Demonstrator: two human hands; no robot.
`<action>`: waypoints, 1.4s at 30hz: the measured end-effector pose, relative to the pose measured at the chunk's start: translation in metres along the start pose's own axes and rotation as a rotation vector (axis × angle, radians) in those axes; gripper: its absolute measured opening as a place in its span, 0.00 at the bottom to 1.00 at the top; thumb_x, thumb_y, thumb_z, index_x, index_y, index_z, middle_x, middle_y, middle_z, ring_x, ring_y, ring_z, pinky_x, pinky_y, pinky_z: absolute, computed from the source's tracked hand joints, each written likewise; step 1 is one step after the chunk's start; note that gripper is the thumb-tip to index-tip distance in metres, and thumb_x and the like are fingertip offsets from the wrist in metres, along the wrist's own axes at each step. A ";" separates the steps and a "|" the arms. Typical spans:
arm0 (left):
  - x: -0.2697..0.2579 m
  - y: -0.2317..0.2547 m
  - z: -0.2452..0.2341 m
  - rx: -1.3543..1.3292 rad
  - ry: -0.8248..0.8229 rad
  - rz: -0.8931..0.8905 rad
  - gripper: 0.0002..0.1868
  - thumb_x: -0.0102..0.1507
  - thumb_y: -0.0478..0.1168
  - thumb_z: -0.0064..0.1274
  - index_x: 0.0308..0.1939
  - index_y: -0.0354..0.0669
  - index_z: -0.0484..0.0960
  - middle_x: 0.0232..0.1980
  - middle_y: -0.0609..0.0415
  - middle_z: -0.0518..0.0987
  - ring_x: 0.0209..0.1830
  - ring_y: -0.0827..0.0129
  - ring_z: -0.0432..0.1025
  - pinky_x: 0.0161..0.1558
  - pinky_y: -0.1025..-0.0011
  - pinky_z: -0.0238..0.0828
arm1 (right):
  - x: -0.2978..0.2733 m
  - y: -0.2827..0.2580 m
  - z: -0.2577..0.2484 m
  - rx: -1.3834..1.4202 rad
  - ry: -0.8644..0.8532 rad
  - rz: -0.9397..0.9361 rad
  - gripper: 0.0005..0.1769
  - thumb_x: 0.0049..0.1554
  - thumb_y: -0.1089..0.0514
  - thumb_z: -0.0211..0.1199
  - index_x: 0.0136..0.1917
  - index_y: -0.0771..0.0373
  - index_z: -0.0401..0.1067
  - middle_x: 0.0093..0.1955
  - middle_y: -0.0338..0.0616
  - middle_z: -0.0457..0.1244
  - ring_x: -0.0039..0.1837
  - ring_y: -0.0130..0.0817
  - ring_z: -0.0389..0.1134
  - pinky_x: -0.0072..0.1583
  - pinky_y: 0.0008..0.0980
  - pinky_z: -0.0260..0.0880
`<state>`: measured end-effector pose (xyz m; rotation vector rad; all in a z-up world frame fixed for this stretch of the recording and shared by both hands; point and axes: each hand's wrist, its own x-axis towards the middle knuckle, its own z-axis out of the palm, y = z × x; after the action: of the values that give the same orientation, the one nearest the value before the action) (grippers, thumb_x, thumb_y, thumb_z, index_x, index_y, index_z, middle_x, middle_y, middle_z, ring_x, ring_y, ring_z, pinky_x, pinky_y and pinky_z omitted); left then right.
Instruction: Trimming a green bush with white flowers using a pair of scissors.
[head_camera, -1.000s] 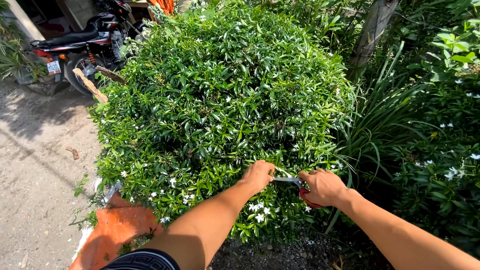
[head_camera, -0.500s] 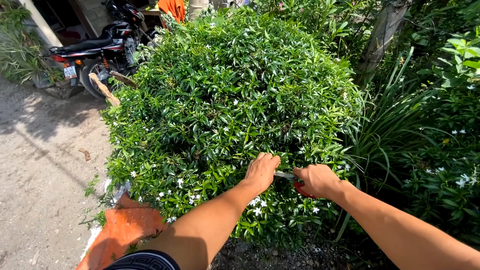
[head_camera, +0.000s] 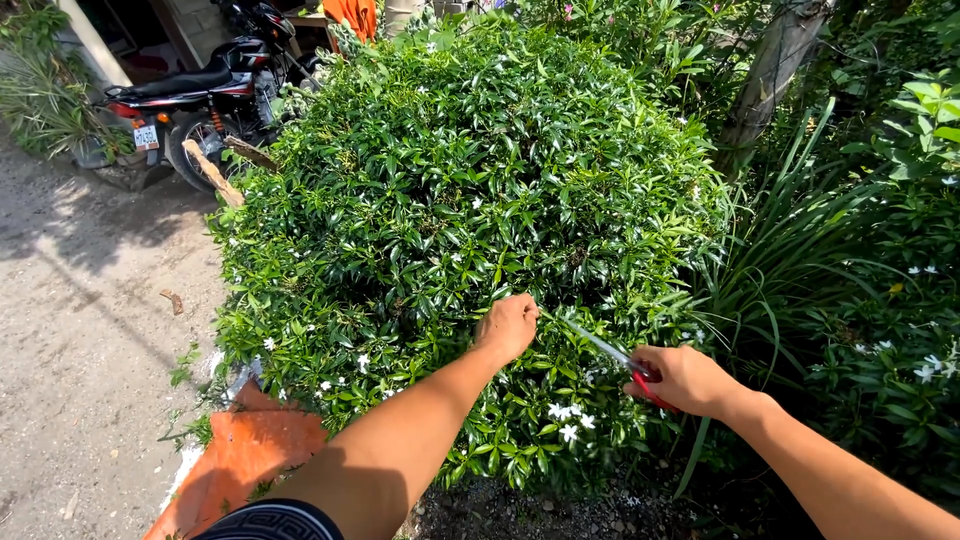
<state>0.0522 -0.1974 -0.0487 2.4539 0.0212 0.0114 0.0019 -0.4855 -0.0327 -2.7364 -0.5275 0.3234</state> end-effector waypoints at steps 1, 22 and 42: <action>0.008 -0.006 0.001 0.001 0.000 0.000 0.06 0.67 0.41 0.49 0.43 0.51 0.81 0.45 0.56 0.82 0.45 0.59 0.78 0.48 0.58 0.74 | 0.004 0.010 0.005 0.001 0.000 0.000 0.26 0.51 0.34 0.67 0.52 0.55 0.71 0.35 0.43 0.69 0.38 0.44 0.72 0.47 0.44 0.72; 0.115 0.071 -0.031 -0.228 0.204 0.693 0.17 0.62 0.34 0.50 0.55 0.45 0.79 0.56 0.45 0.77 0.57 0.51 0.73 0.62 0.60 0.70 | 0.153 -0.027 -0.004 0.580 0.567 0.636 0.36 0.56 0.40 0.66 0.64 0.66 0.60 0.52 0.63 0.68 0.53 0.52 0.71 0.58 0.46 0.69; 0.175 0.083 -0.025 -0.050 0.040 0.508 0.15 0.64 0.41 0.58 0.55 0.51 0.80 0.53 0.48 0.80 0.53 0.57 0.76 0.57 0.59 0.74 | 0.095 -0.015 0.039 0.585 0.350 0.602 0.44 0.51 0.29 0.67 0.61 0.68 0.61 0.45 0.61 0.70 0.48 0.51 0.73 0.57 0.45 0.72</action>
<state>0.2279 -0.2426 0.0243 2.3448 -0.5764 0.2790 0.0719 -0.4238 -0.0783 -2.2299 0.4344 0.1021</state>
